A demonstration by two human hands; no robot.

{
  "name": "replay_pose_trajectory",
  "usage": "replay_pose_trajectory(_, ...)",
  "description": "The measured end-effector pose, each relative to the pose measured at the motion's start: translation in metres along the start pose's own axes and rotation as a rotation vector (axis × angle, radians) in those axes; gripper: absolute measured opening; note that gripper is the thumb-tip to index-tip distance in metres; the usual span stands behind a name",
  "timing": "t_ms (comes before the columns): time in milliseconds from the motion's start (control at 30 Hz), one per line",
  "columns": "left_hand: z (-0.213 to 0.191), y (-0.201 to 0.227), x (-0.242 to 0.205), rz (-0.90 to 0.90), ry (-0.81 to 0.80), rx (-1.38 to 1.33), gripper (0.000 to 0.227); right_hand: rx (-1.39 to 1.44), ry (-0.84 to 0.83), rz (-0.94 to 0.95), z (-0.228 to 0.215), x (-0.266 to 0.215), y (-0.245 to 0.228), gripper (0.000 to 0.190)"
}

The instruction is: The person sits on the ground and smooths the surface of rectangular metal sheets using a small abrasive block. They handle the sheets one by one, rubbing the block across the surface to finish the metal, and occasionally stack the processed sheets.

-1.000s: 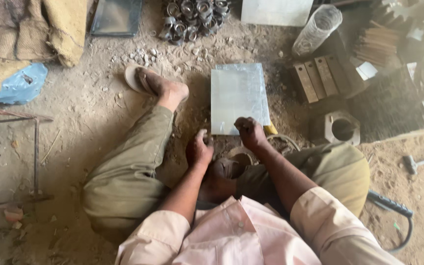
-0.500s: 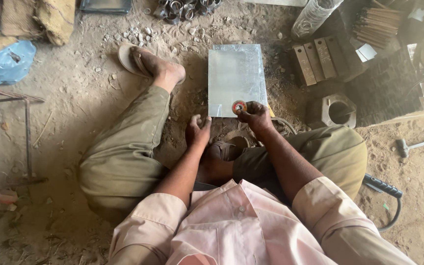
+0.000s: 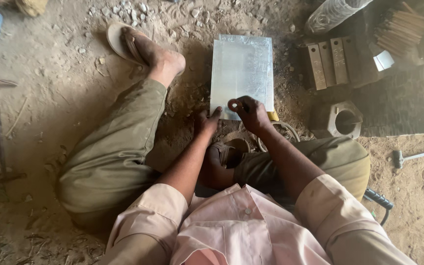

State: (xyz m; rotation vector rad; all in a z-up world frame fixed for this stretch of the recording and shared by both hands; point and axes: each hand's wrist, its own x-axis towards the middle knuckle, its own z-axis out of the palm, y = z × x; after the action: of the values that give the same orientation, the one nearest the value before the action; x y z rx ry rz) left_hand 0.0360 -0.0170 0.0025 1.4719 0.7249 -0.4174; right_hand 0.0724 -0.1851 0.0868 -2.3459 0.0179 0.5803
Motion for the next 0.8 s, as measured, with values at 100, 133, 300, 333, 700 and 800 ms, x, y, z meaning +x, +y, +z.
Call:
replay_pose_trajectory(100, 0.004, 0.004, 0.001, 0.035, 0.002, -0.065, 0.035, 0.038, -0.036, 0.012, -0.004, 0.012, -0.013, 0.026)
replay_pose_trajectory(133, 0.003, 0.004, 0.001, 0.073, 0.02, -0.043, 0.031, 0.086, -0.022, -0.08, -0.004, 0.014, -0.014, 0.024)
replay_pose_trajectory(300, 0.002, 0.005, 0.006, 0.189, 0.094, 0.217, 0.036, -0.043, -0.005, -0.31, -0.005, 0.023, -0.021, 0.02)
replay_pose_trajectory(333, 0.003, 0.003, 0.007, 0.212, 0.1, 0.22, 0.036, -0.07, 0.009, -0.346, -0.003, 0.025, -0.022, 0.021)
replay_pose_trajectory(700, 0.011, -0.033, 0.03, 0.689, 0.336, 0.357, 0.024, -0.426, -0.007, -0.593, 0.033, 0.069, -0.034, 0.022)
replay_pose_trajectory(800, 0.009, -0.013, 0.014, 0.379, 0.168, 0.202, 0.023, -0.505, -0.043, -0.738, 0.025, 0.062, -0.022, 0.028)
